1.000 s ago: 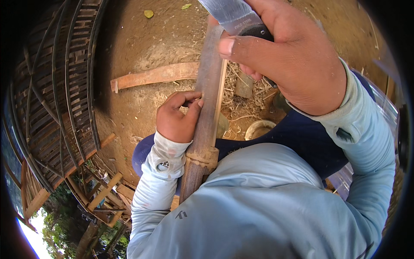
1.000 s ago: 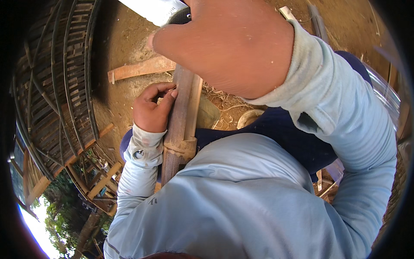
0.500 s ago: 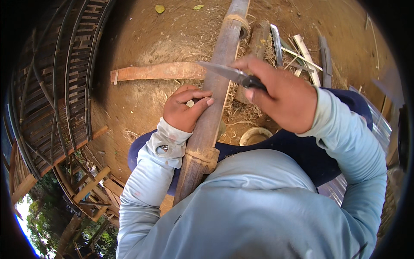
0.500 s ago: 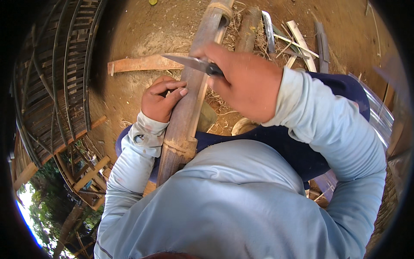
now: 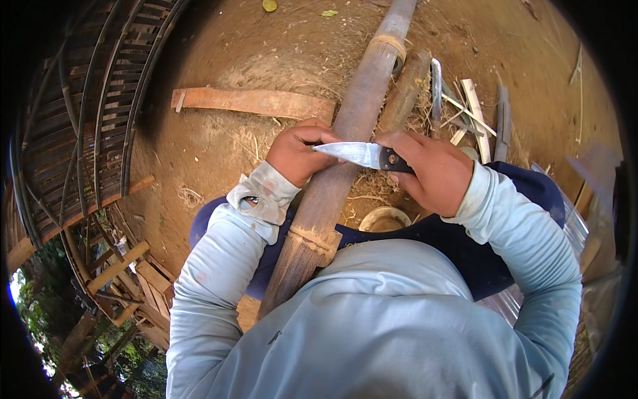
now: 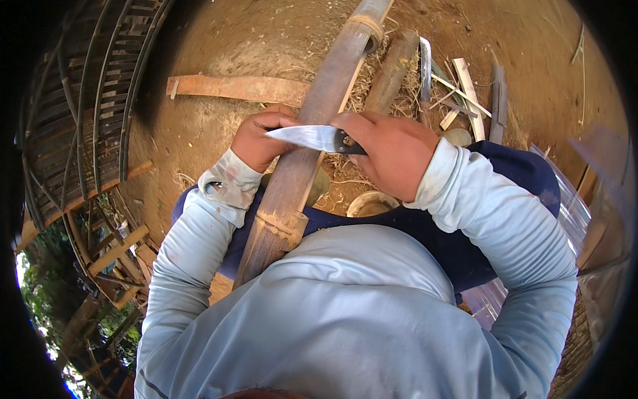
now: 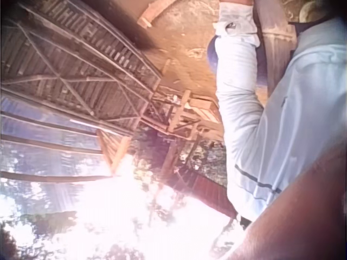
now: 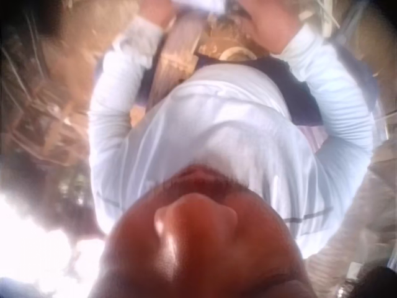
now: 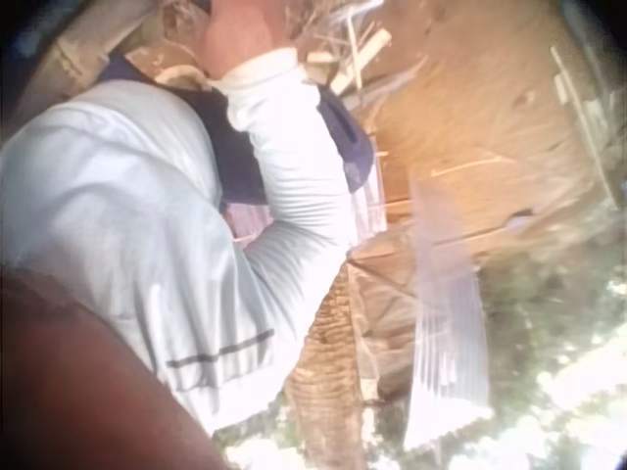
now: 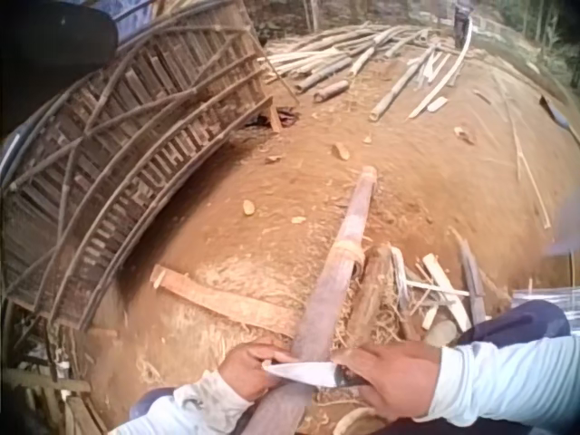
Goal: The person uses a knife to shave and smooth the surface of a long bamboo pole. They repeatedly scrape the bamboo, inspect the blade, and rotate the pole to work on different sections. The person then places the finished bamboo pole onto a curved wooden rack.
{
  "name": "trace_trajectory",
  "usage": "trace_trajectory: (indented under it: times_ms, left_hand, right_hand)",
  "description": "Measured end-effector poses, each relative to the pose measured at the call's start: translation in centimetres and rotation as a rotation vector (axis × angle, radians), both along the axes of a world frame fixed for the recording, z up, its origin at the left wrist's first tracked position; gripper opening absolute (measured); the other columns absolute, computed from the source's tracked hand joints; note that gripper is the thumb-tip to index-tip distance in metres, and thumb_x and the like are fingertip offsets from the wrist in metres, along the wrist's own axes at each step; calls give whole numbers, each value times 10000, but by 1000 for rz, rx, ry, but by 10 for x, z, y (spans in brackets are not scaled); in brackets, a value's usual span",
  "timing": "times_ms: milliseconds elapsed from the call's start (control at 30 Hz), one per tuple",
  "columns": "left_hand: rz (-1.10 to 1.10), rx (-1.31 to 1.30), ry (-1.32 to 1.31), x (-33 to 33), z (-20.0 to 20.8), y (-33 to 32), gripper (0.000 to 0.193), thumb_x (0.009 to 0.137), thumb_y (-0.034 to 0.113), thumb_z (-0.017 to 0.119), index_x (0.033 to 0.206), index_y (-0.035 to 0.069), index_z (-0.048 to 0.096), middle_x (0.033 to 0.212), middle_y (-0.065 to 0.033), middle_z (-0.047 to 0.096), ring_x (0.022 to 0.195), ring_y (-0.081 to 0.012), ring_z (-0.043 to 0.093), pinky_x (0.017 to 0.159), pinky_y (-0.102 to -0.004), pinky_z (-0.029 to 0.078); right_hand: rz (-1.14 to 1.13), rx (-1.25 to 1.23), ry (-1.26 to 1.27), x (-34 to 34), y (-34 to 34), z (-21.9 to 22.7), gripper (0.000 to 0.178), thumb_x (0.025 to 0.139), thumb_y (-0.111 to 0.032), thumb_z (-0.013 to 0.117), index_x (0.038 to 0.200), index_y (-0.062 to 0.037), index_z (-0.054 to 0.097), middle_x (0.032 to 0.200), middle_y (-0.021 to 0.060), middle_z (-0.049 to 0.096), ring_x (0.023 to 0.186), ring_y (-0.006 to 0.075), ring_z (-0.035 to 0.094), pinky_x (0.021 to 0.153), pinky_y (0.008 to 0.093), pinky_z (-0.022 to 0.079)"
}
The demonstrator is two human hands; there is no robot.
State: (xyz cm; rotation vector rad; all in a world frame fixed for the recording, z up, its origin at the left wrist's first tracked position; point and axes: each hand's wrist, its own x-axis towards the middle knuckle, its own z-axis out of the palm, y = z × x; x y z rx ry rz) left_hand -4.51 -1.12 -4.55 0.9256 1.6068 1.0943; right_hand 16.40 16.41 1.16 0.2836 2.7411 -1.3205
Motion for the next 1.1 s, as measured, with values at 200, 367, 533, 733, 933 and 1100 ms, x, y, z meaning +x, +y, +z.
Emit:
trace_trajectory:
  times_ms: [200, 367, 533, 733, 933, 1100]
  left_hand:
    - [41, -83, -42, 1, -2, 1, 201, 741, 37, 809, 933, 27, 748, 886, -37, 639, 845, -134, 597, 770, -263, 461]
    - [21, -9, -19, 0, -2, -2, 178, 740, 58, 813, 904, 27, 752, 878, -44, 642, 842, -134, 597, 763, -262, 458]
    - [13, 10, -33, -1, -5, 0, 189, 735, 53, 811, 917, 37, 760, 879, -41, 648, 847, -137, 605, 760, -266, 458]
    - [29, -49, -24, 2, 3, 1, 179, 750, 74, 815, 913, 31, 757, 892, -49, 653, 886, -148, 616, 806, -272, 461]
    - [4, -13, -32, 0, 2, 1, 191, 742, 69, 815, 918, 29, 756, 886, -49, 653, 864, -154, 614, 793, -281, 467]
    - [4, -5, 9, 0, -3, 0, 187, 739, 61, 810, 916, 33, 754, 879, -40, 651, 840, -141, 605, 760, -277, 462]
  right_hand:
    - [-87, 32, 333, -6, 2, 6, 469, 835, -87, 678, 1282, -82, 536, 1012, 164, 640, 879, 379, 654, 738, 443, 533]
    - [104, 330, 18, -3, 8, 4, 494, 827, -113, 693, 1300, -108, 550, 994, 153, 639, 805, 350, 654, 673, 415, 527]
    - [19, 93, 239, -6, 10, 21, 562, 776, -30, 687, 1316, -79, 540, 1055, 168, 647, 848, 354, 653, 737, 418, 527]
    - [32, 297, 116, 0, 13, 15, 505, 809, -101, 692, 1298, -103, 563, 961, 160, 642, 790, 345, 653, 669, 418, 530]
    - [113, 376, 42, -1, 13, 19, 525, 796, -118, 701, 1301, -113, 557, 921, 137, 636, 763, 332, 656, 645, 412, 524]
    - [-8, 248, 220, 0, 11, 25, 477, 801, -145, 693, 1264, -131, 581, 899, 123, 642, 765, 326, 666, 635, 415, 536]
